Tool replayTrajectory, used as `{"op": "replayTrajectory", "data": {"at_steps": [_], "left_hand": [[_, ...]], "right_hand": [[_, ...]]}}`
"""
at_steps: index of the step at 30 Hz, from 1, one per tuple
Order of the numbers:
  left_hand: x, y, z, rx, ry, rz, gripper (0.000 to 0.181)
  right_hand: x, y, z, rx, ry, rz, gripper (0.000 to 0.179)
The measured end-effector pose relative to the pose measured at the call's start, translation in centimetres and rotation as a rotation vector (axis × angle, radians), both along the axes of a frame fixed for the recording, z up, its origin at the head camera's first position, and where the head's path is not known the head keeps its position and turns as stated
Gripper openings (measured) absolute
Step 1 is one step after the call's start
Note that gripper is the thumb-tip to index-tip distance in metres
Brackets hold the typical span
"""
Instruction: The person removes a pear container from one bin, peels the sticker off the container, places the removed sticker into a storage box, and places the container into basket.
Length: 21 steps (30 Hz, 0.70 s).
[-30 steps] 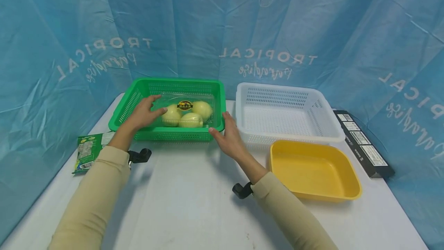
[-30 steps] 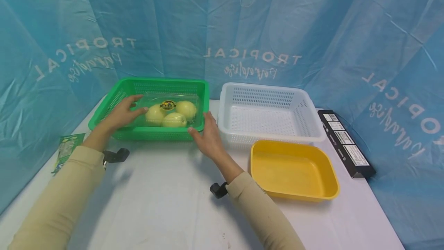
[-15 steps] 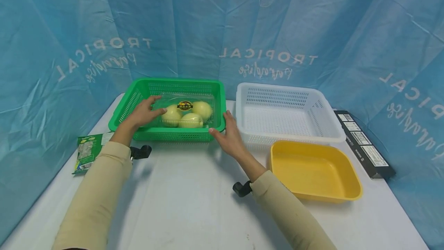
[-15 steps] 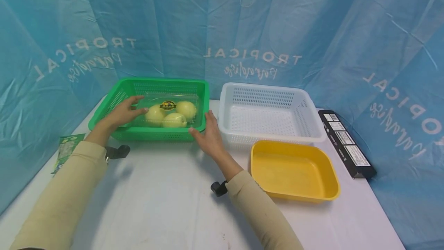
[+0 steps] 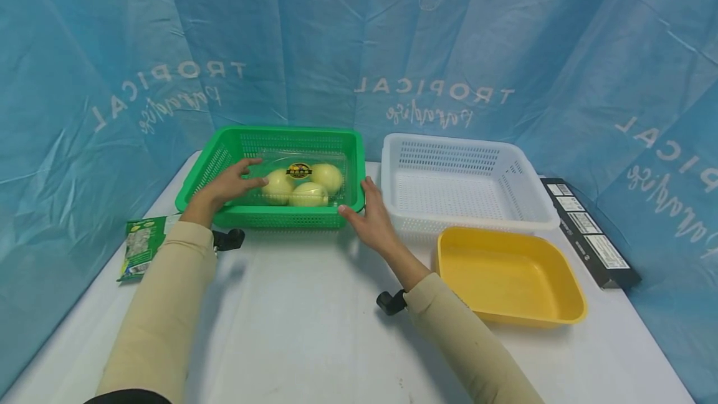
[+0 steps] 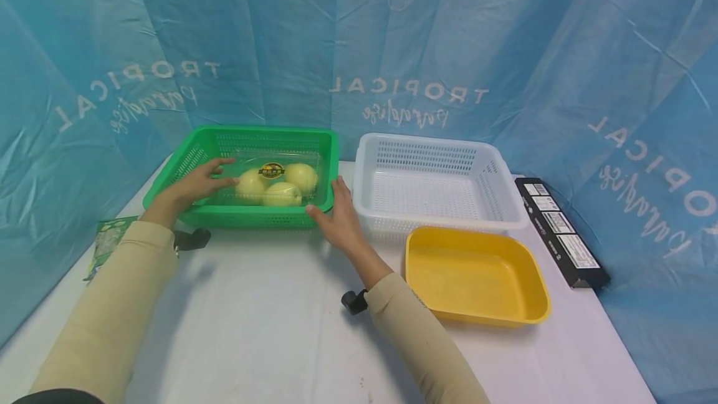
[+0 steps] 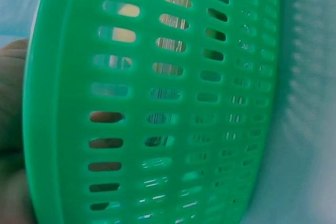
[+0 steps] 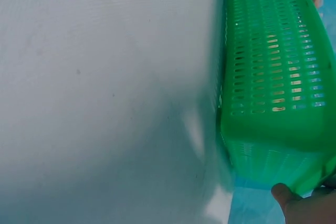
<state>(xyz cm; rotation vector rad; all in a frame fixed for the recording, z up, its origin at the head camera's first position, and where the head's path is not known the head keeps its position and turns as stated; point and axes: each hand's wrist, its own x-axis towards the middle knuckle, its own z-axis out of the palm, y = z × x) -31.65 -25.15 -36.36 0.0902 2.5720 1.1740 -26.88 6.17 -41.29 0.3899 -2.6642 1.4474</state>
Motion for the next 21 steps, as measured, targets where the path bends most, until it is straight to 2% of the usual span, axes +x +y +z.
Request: {"op": "replayTrajectory", "data": {"at_steps": [11, 21], "left_hand": [[-0.39, -0.68, -0.04, 0.121, -0.061, -0.03, 0.078], [-0.76, -0.96, -0.28, 0.16, -0.095, -0.059, 0.083]], "right_hand": [[0.05, 0.05, 0.0, -0.013, -0.004, 0.014, 0.079], [0.12, 0.04, 0.07, -0.007, 0.006, 0.01, 0.079]]}}
